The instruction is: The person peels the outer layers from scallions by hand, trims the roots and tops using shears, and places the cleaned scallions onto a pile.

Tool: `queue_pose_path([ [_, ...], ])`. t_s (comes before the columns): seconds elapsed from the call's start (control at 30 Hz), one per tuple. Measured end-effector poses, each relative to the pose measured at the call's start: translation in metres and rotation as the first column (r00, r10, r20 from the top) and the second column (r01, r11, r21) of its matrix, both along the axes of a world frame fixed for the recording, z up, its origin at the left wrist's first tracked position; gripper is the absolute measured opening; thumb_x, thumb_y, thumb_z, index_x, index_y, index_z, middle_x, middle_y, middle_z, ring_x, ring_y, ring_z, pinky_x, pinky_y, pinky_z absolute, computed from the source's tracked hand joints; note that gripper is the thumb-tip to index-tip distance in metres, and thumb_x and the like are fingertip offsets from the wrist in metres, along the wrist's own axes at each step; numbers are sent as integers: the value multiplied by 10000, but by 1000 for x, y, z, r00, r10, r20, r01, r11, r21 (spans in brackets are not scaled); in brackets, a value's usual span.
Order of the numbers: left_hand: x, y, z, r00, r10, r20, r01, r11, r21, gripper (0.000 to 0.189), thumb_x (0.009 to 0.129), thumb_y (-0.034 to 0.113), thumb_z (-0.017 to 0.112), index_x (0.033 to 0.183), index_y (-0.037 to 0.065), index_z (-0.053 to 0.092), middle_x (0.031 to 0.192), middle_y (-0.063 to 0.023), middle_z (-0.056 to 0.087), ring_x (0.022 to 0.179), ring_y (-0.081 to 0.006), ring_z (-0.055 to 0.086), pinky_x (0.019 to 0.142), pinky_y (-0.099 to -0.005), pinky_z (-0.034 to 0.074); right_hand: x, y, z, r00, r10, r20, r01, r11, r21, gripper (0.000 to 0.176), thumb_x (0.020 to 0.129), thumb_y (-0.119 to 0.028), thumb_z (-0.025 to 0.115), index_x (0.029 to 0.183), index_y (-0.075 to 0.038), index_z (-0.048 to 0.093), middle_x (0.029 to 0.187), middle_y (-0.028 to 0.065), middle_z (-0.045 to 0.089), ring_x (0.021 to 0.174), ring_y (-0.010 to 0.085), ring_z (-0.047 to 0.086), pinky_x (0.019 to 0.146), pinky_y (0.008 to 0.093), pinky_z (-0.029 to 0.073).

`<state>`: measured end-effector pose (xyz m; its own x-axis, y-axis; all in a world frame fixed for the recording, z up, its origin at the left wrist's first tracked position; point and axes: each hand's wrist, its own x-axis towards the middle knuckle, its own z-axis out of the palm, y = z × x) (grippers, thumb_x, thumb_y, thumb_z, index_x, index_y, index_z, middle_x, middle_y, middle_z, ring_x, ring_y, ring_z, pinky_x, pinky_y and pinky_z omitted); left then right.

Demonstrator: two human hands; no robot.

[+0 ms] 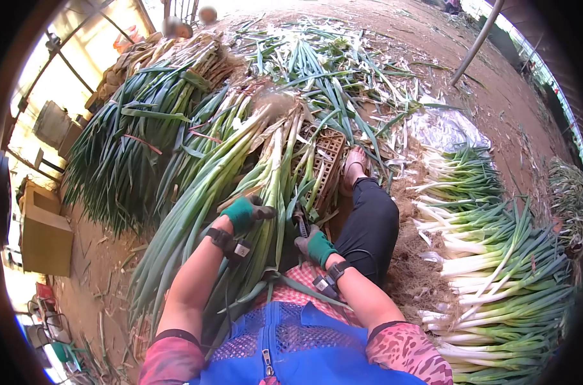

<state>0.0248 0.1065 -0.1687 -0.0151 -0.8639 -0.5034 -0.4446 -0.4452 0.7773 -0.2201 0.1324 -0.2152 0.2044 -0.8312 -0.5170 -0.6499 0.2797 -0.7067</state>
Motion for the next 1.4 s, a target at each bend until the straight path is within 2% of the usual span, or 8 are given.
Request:
queue_pose_path([
  [0.17, -34, 18, 71, 940, 31, -339, -43, 999, -29, 559, 759, 382, 783, 1088, -50, 646, 987, -101, 678, 875, -188, 626, 793, -326, 503, -5, 2, 0, 984, 34, 175, -29, 999, -32, 522, 791, -286, 652, 1216, 9, 579, 1043, 275, 662, 957, 396, 655, 853, 424, 515],
  [0.23, -41, 17, 69, 927, -61, -371, 17, 992, -121, 472, 763, 293, 775, 1072, -39, 644, 952, -89, 674, 856, -160, 618, 789, -297, 505, -19, -6, -86, 958, 272, 95, -216, 897, -385, 552, 816, -280, 695, 1257, 12, 537, 1050, 244, 664, 950, 339, 654, 862, 413, 505],
  [0.4, -51, 5, 34, 959, 107, -263, -134, 987, -85, 426, 750, 244, 756, 1047, -36, 633, 935, -94, 659, 810, -157, 617, 733, -315, 524, -3, -2, -1, 975, 8, 221, 12, 996, -90, 406, 842, -270, 671, 1124, 14, 596, 956, 201, 688, 916, 313, 657, 823, 403, 502],
  [0.43, -51, 8, 24, 957, 153, -247, -169, 985, -44, 437, 751, 249, 754, 1057, -40, 636, 934, -104, 669, 804, -173, 630, 731, -320, 527, -2, 1, 5, 995, -52, 81, 61, 992, -114, 354, 839, -263, 651, 1041, 22, 592, 811, 155, 669, 800, 294, 656, 726, 401, 511],
  [0.57, -46, 15, -20, 981, 172, -89, -179, 981, -80, 452, 767, 301, 740, 1056, -39, 663, 908, -126, 691, 791, -208, 656, 722, -339, 528, -24, 10, 23, 881, -294, 372, 195, 940, 280, 245, 888, -233, 601, 981, -13, 552, 685, 50, 566, 555, 122, 541, 513, 310, 464],
  [0.67, -47, 18, 20, 998, 61, -13, -61, 997, 56, 479, 785, 367, 725, 1040, -37, 681, 883, -147, 696, 786, -219, 662, 721, -351, 524, -48, 34, 49, 957, -48, 286, 42, 999, 29, 371, 872, -324, 639, 997, 13, 549, 718, 79, 603, 605, 166, 560, 555, 338, 454],
  [0.93, -49, 22, 16, 988, 152, -19, -151, 987, 57, 569, 833, 434, 683, 1081, -77, 663, 916, -185, 698, 821, -252, 665, 765, -353, 519, -59, 80, 118, 970, 237, 47, -236, 971, -30, 503, 867, -344, 651, 1188, 30, 550, 857, 235, 661, 791, 345, 667, 726, 442, 496],
  [1.4, -56, 25, -10, 970, 238, -42, -238, 971, -1, 548, 859, 424, 657, 1085, -75, 657, 927, -183, 702, 813, -252, 666, 754, -354, 514, -35, 36, 75, 996, 82, 32, -74, 977, -201, 455, 852, -351, 653, 1055, 42, 548, 768, 279, 624, 763, 461, 634, 665, 492, 485],
])
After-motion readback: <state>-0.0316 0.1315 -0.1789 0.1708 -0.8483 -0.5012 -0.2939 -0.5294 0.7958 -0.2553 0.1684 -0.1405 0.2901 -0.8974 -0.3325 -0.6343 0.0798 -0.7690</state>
